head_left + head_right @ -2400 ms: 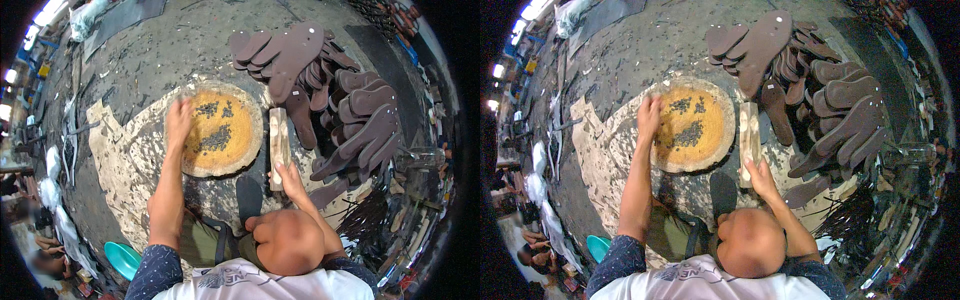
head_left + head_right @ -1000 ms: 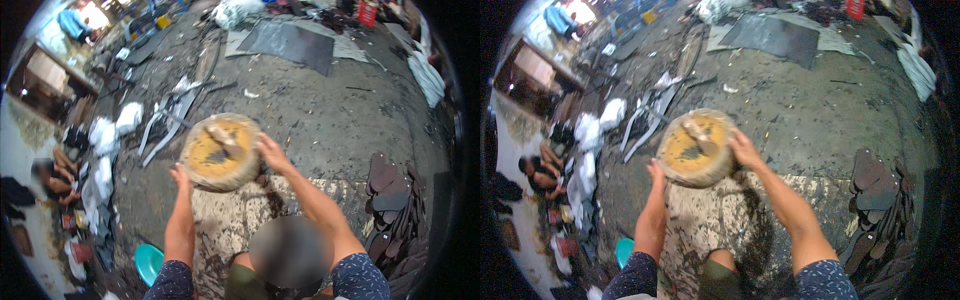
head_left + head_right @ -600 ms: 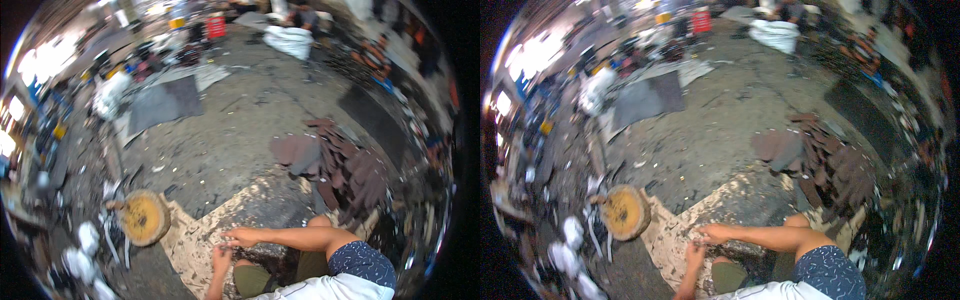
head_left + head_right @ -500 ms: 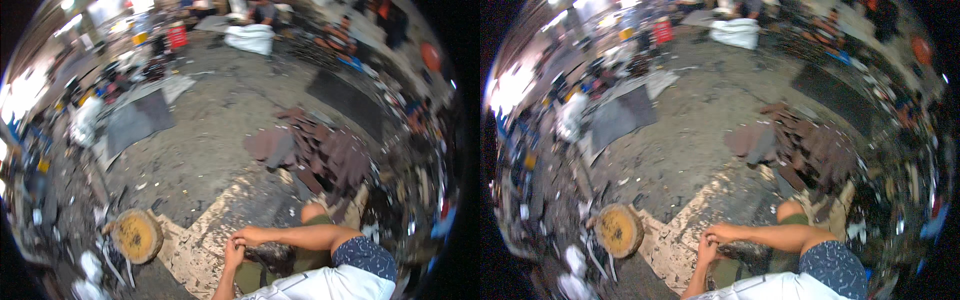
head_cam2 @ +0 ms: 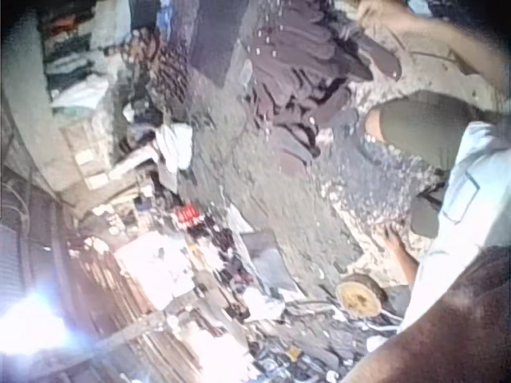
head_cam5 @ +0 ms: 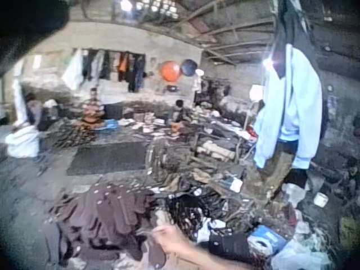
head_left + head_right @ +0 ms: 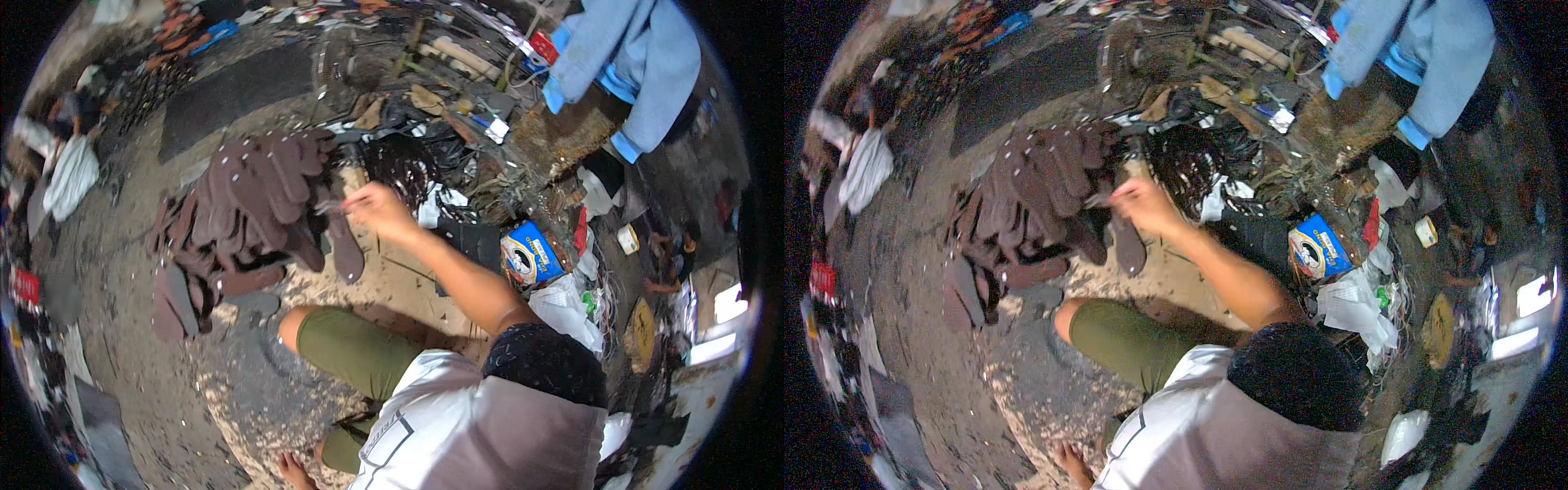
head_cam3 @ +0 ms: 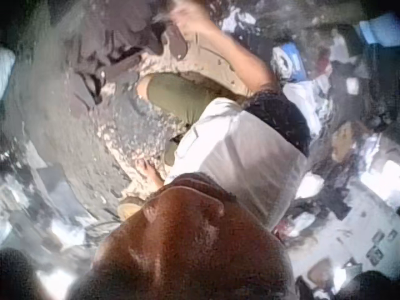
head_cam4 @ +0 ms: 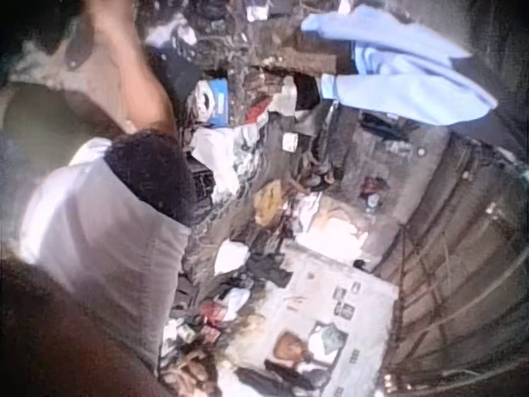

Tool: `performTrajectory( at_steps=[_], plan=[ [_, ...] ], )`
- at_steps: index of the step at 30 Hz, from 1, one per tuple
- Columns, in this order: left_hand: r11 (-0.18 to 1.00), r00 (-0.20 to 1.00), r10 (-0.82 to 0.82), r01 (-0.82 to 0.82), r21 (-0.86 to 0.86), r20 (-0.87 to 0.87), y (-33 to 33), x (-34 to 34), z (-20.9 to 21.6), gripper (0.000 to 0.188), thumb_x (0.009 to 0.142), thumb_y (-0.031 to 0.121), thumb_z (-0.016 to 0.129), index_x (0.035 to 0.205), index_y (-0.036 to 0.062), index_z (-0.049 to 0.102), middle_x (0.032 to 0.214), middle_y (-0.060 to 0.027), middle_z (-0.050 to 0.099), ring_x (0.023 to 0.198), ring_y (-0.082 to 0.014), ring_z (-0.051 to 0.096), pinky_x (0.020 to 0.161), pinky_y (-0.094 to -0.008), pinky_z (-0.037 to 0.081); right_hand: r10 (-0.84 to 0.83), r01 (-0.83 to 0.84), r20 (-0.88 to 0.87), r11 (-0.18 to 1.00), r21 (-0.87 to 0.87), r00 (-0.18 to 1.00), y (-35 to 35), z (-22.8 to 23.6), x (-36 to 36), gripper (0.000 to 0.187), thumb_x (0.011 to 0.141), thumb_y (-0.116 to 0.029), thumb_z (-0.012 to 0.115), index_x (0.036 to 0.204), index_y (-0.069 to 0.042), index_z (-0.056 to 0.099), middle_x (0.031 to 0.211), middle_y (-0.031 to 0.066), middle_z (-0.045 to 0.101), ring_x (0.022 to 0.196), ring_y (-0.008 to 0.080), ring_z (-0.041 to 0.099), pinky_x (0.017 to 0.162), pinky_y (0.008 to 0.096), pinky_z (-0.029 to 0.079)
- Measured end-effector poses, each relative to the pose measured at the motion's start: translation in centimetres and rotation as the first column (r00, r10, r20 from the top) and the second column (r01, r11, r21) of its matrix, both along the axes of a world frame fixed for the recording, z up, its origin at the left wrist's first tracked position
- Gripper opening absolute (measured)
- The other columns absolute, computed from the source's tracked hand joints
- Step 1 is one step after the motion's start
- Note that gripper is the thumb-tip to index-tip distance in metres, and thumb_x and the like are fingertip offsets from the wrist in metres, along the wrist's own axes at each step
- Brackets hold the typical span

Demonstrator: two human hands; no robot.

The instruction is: The person sits on the floor and repeatedly hammers dark shoe soles placed on a wooden block using a wooden mallet. The person handles the soles one at a time, striking them multiple times before moving to the next piece.

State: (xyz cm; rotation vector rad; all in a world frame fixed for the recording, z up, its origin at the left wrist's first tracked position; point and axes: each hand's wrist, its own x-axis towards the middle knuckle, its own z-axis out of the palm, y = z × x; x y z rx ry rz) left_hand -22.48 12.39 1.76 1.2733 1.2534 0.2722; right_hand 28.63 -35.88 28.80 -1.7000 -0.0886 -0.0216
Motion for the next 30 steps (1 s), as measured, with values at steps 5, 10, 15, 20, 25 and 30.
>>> performTrajectory(
  at_steps=[5, 10, 15, 20, 25, 30],
  plan=[
    [0.808, 0.805, -0.522, 0.362, -0.464, -0.282, 0.3, -1.5, 1.9, 0.081, 0.094, 0.045, 0.064, 0.161, 0.0168, 0.028, 0.169, -0.0123, 0.017, 0.150, -0.0320, 0.025, 0.123, -0.0509, 0.015, -0.550, 0.823, 0.612, 0.384, -0.420, 0.569, -35.3, -4.5, 4.4, 0.010, 0.092, -0.014, 0.066, 0.097, -0.006, 0.069, 0.087, 0.0071, 0.072, 0.079, 0.0205, 0.068, 0.075, 0.0369, 0.055],
    [0.858, 0.812, -0.483, 0.363, -0.364, -0.328, 1.2, 3.9, 8.1, 0.075, 0.097, 0.046, 0.056, 0.161, 0.0161, 0.028, 0.168, -0.0152, 0.016, 0.150, -0.0344, 0.024, 0.123, -0.0524, 0.015, -0.632, 0.875, 0.683, -0.013, -0.483, 0.368, -43.5, -3.8, 4.2, 0.018, 0.089, -0.015, 0.065, 0.105, -0.008, 0.064, 0.106, 0.0174, 0.065, 0.095, 0.0395, 0.065, 0.086, 0.0493, 0.052],
    [0.874, 0.836, -0.475, 0.412, -0.258, -0.274, 1.7, 8.8, 12.7, 0.070, 0.101, 0.046, 0.048, 0.160, 0.0155, 0.028, 0.168, -0.0181, 0.015, 0.150, -0.0368, 0.024, 0.123, -0.0538, 0.015, -0.734, 0.739, 0.498, 0.006, -0.674, 0.461, -44.0, -3.0, 5.4, 0.023, 0.094, -0.021, 0.064, 0.113, -0.008, 0.059, 0.118, 0.0188, 0.060, 0.105, 0.0415, 0.063, 0.089, 0.0530, 0.051],
    [0.852, 0.837, -0.514, 0.471, -0.228, -0.187, -1.2, 11.8, 15.3, 0.063, 0.105, 0.044, 0.039, 0.160, 0.0145, 0.028, 0.167, -0.0214, 0.014, 0.151, -0.0408, 0.022, 0.123, -0.0572, 0.013, -0.771, 0.582, 0.374, -0.005, -0.813, 0.516, -43.3, -4.0, 6.1, 0.036, 0.096, -0.033, 0.063, 0.121, -0.010, 0.052, 0.117, 0.0216, 0.064, 0.107, 0.0430, 0.065, 0.088, 0.0541, 0.052],
    [0.853, 0.813, -0.512, 0.446, -0.270, -0.277, -2.6, 11.8, 12.5, 0.059, 0.107, 0.034, 0.044, 0.159, 0.0125, 0.024, 0.161, -0.0169, 0.032, 0.142, -0.0376, 0.043, 0.117, -0.0509, 0.035, -0.780, 0.548, 0.359, -0.024, -0.836, 0.512, -44.4, -2.7, 6.0, 0.034, 0.099, -0.032, 0.057, 0.119, -0.006, 0.047, 0.102, 0.0268, 0.071, 0.093, 0.0466, 0.070, 0.080, 0.0580, 0.054],
    [0.865, 0.830, -0.477, 0.384, -0.324, -0.290, -3.7, 9.0, 10.8, 0.060, 0.107, 0.044, 0.042, 0.159, 0.0174, 0.026, 0.161, -0.0118, 0.034, 0.142, -0.0360, 0.042, 0.119, -0.0496, 0.033, -0.754, 0.458, 0.306, -0.007, -0.889, 0.582, -44.5, -1.2, 6.2, 0.032, 0.100, -0.031, 0.053, 0.120, -0.007, 0.046, 0.100, 0.0285, 0.071, 0.093, 0.0470, 0.070, 0.083, 0.0596, 0.053]
  ],
)
